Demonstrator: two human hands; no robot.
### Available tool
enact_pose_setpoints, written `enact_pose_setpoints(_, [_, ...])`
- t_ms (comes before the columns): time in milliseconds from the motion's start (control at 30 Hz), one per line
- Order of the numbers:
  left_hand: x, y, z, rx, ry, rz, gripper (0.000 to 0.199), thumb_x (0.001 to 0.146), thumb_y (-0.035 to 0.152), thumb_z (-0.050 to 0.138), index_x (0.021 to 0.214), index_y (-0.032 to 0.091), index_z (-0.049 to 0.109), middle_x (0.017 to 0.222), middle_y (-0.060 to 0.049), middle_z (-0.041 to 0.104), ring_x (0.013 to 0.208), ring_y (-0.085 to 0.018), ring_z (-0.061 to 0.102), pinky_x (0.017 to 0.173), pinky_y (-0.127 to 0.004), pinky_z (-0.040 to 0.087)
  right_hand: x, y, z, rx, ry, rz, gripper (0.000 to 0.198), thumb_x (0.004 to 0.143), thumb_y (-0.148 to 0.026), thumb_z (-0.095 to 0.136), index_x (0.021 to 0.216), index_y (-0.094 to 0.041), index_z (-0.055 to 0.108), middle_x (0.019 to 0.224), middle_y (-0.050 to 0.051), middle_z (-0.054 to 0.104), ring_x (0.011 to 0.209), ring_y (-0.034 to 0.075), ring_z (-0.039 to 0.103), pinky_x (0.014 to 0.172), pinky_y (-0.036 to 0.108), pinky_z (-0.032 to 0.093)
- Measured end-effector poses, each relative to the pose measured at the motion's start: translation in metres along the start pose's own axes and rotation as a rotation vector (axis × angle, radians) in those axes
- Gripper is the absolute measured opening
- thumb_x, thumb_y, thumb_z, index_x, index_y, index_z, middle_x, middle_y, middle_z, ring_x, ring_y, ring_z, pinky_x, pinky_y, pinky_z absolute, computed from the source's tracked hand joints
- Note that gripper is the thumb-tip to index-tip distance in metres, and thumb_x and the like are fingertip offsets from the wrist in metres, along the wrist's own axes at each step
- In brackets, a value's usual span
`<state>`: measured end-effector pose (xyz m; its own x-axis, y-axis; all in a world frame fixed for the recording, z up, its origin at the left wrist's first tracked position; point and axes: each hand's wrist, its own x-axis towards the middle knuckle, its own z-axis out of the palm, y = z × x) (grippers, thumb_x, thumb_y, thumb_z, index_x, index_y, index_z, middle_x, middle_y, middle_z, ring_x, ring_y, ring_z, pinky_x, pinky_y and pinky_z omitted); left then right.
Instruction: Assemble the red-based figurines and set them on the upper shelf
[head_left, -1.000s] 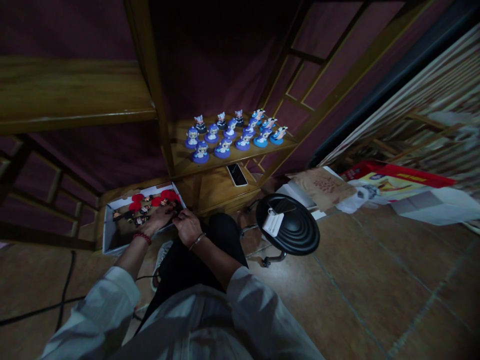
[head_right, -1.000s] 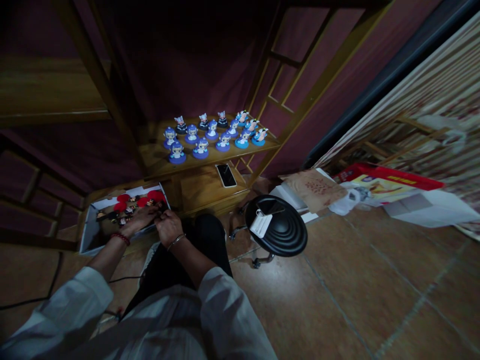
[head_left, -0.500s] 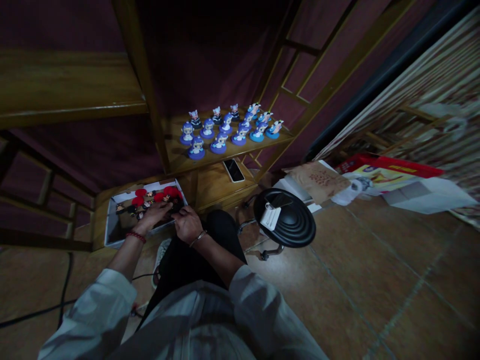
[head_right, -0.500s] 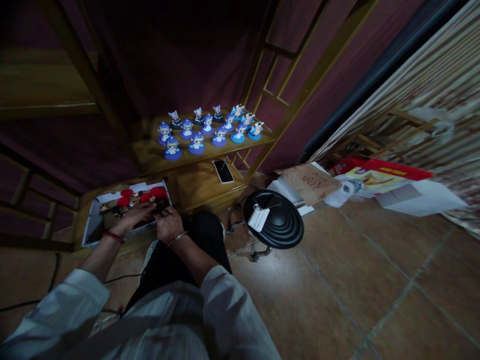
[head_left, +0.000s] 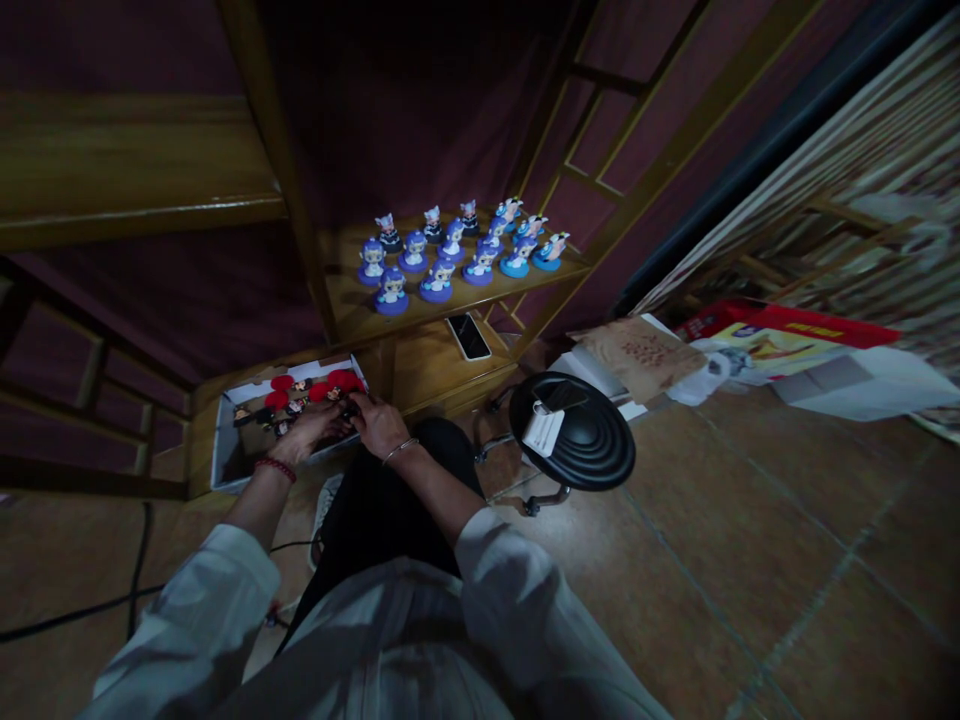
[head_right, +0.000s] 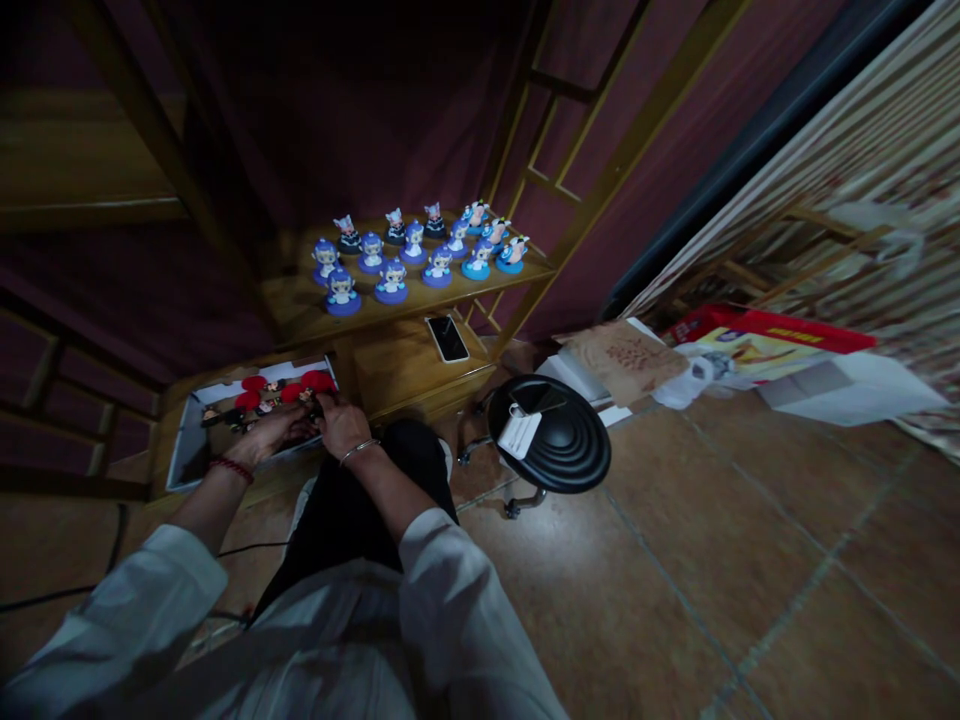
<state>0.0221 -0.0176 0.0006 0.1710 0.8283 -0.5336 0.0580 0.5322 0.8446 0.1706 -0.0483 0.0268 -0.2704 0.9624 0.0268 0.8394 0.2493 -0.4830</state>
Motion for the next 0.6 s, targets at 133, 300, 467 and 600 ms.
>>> enact_pose_setpoints(133, [0.010,-0.006,-0.005,-0.055,-0.006,0.012,0.013,0.075,0.024,0.059,0.081,0.012,0.059,0.063,-0.003,0.064,0.054,-0.012,0.060,0.058,-0.024,0.050,0.009,-0.001,-0.001,-0.055,-0.067,-0.017,0.027,0.084,-0.026,0.055,0.110,-0.022,0.057,0.106,0.007,0.065,0.097,0.019,0.061,0.082,0.029,0.047])
enact_pose_setpoints(300, [0.016,-0.012,-0.007,-0.102,-0.015,0.034,0.017,0.067,0.024,0.064,0.078,0.013,0.062,0.070,-0.005,0.066,0.058,-0.013,0.061,0.054,-0.023,0.049,0.014,-0.007,0.002,-0.097,-0.110,-0.006,0.026,0.083,-0.032,0.056,0.105,-0.018,0.059,0.107,0.009,0.064,0.100,0.019,0.060,0.083,0.028,0.046])
enact_pose_setpoints(467, [0.012,-0.009,-0.002,-0.143,0.016,0.046,0.014,0.065,0.018,0.061,0.077,0.012,0.063,0.067,-0.005,0.066,0.055,-0.013,0.060,0.047,-0.020,0.045,0.023,-0.010,0.008,-0.098,-0.138,0.039,0.024,0.084,-0.029,0.055,0.103,-0.017,0.058,0.107,0.009,0.064,0.096,0.018,0.061,0.080,0.026,0.046])
enact_pose_setpoints(600, [0.009,-0.005,-0.002,-0.183,0.033,0.067,0.018,0.062,0.009,0.057,0.079,0.012,0.063,0.074,-0.006,0.067,0.059,-0.013,0.062,0.050,-0.020,0.046,0.027,-0.009,0.012,-0.082,-0.128,0.055,0.027,0.083,-0.029,0.056,0.106,-0.017,0.055,0.108,0.009,0.064,0.097,0.018,0.061,0.081,0.026,0.046])
